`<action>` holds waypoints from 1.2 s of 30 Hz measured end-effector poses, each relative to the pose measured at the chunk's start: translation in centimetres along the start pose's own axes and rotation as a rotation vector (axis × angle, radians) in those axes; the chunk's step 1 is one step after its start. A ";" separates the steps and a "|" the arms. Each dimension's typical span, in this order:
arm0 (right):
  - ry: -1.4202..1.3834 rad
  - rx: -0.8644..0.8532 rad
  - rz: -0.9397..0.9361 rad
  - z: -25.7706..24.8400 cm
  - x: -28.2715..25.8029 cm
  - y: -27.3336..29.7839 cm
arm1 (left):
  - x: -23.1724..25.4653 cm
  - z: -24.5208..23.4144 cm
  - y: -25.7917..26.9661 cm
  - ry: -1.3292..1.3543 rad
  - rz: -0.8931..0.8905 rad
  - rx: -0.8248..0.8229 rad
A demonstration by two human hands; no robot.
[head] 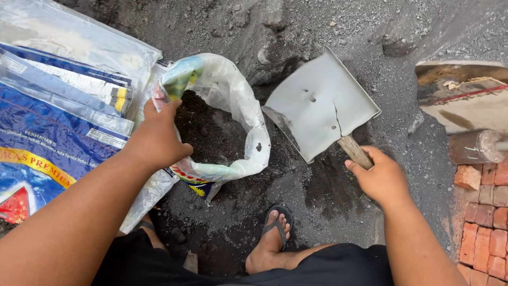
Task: Using a hand trowel to scoop sand from a pile and fill a plastic bag.
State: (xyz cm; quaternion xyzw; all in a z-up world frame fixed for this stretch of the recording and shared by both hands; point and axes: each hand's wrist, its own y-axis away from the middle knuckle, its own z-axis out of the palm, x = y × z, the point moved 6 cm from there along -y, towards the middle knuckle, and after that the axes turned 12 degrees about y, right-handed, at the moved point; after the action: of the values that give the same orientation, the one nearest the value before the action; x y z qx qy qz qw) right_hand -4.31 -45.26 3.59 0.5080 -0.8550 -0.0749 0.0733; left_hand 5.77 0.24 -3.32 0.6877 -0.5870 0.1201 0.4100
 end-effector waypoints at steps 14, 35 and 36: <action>0.689 -0.588 0.133 16.2 21.5 -1.1 | -0.5 -0.2 0.3 -0.032 0.132 0.032; 0.147 -0.382 -0.008 20.3 -1.8 -9.5 | -1.2 -0.2 1.4 0.005 0.031 0.080; 0.161 -0.377 0.008 19.6 -1.9 -9.3 | -1.2 -0.2 1.3 -0.007 0.029 0.075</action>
State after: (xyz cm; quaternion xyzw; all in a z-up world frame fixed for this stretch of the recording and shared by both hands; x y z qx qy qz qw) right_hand 0.56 -46.93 -17.58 0.4861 -0.8193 -0.1922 0.2357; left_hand 4.31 1.30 -3.43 0.6942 -0.5936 0.1455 0.3801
